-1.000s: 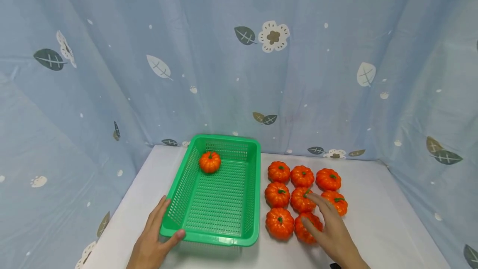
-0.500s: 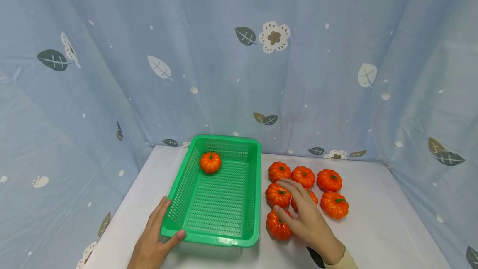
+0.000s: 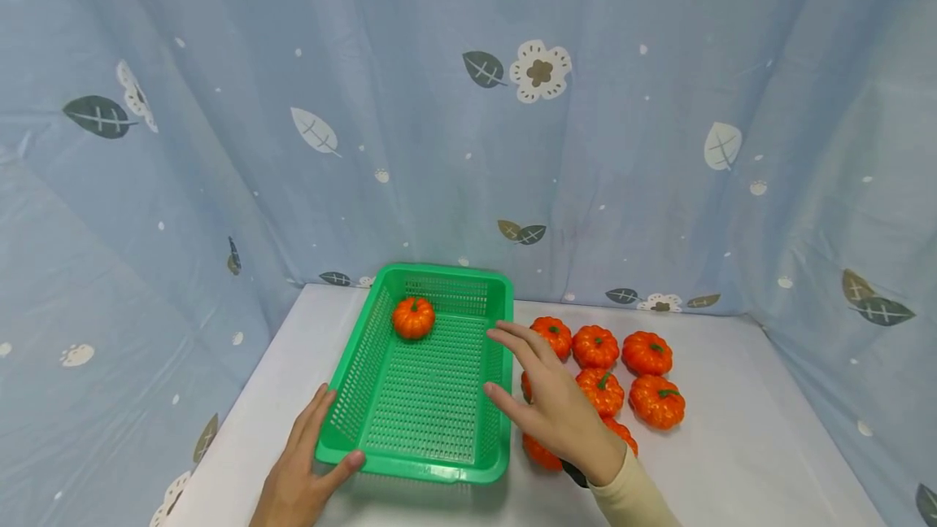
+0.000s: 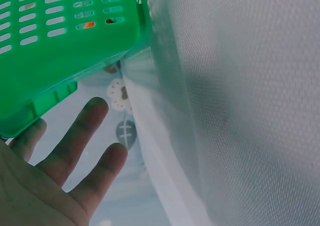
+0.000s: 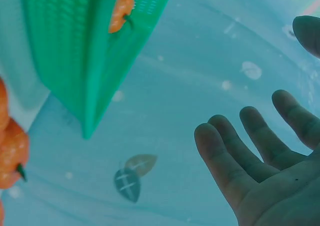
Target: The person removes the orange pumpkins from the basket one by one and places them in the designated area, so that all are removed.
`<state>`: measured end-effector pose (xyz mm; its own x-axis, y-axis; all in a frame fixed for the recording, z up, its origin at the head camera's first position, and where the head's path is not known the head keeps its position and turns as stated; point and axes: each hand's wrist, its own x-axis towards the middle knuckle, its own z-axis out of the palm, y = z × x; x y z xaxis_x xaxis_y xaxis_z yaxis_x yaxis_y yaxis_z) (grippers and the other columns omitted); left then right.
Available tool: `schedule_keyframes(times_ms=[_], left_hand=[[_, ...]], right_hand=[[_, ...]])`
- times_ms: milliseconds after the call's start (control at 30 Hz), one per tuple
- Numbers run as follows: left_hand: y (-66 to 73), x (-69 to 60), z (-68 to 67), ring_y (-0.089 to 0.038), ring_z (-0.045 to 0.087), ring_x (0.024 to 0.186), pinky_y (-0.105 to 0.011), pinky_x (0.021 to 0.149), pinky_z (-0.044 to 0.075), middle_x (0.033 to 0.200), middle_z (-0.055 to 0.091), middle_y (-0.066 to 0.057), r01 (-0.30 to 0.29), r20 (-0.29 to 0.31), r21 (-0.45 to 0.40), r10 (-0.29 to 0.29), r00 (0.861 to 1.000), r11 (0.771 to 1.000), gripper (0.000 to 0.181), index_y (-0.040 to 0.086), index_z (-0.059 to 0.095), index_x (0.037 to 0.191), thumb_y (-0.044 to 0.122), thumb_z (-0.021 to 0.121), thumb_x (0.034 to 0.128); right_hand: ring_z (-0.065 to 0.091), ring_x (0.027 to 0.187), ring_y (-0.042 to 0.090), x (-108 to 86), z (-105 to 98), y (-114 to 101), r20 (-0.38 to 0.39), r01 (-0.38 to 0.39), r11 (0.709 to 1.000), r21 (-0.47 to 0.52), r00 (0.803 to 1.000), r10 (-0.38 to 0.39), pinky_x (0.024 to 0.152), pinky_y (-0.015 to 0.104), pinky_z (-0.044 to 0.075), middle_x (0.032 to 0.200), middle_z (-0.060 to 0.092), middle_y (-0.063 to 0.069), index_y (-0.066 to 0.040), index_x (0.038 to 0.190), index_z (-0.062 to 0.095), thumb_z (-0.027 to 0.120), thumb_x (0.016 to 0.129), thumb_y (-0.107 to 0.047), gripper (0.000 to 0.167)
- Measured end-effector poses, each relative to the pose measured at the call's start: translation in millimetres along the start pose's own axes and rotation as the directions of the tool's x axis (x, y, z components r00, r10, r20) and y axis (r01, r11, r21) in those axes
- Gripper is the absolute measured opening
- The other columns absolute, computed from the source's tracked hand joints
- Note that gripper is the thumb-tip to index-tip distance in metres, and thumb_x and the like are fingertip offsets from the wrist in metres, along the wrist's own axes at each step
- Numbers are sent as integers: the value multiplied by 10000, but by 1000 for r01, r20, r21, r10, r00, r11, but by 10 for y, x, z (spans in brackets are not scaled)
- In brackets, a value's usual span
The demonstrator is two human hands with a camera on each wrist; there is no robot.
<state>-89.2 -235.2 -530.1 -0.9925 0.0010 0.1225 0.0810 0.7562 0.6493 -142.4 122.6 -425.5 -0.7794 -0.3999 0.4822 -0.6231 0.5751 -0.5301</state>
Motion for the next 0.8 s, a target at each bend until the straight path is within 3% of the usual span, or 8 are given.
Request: schedule_keyframes(times_ms=[133, 167, 333, 567, 800], left_hand=[[-6, 9, 4, -414, 323, 1451, -745, 946, 404, 1686, 125, 63, 5, 2, 5, -5, 1000, 1000, 943, 401, 130, 1624, 474, 741, 910], [-9, 10, 6, -414, 323, 1451, -746, 944, 404, 1687, 124, 64, 6, 2, 6, -6, 1000, 1000, 942, 402, 128, 1625, 474, 740, 911], [-5, 17, 7, -411, 320, 1454, -748, 947, 401, 1687, 126, 64, 12, 5, 8, -12, 1000, 1000, 937, 412, 123, 1623, 482, 733, 915], [-8, 11, 5, -408, 322, 1453, -745, 948, 401, 1687, 130, 68, 6, -1, 2, -6, 1000, 1000, 937, 409, 130, 1623, 476, 737, 913], [-13, 6, 10, -417, 315, 1454, -752, 946, 397, 1689, 133, 40, -2, 3, -7, 2, 1000, 1000, 937, 393, 128, 1627, 460, 737, 918]], right_hand=[[474, 1339, 178, 134, 41, -98, 3, 54, 999, -1, 999, -54, 1017, 406, 510, 1565, 380, -23, -211, 1515, 447, 728, 950, -328, 641], [411, 1413, 197, 168, 55, -115, 8, 64, 998, 3, 998, -64, 1067, 442, 474, 1568, 374, -26, -212, 1518, 442, 723, 953, -335, 643], [418, 1405, 175, 344, 129, -128, 25, 83, 995, 46, 996, -84, 1071, 421, 473, 1563, 376, -35, -178, 1517, 441, 715, 958, -342, 644], [432, 1382, 137, 624, 220, -18, 34, 24, 993, 119, 999, -28, 1108, 392, 434, 1525, 410, -45, -156, 1515, 440, 720, 957, -325, 647], [471, 1322, 147, 866, 315, 12, 83, -44, 983, 178, 996, 30, 1053, 380, 474, 1503, 440, -33, -192, 1527, 424, 737, 945, -310, 671]])
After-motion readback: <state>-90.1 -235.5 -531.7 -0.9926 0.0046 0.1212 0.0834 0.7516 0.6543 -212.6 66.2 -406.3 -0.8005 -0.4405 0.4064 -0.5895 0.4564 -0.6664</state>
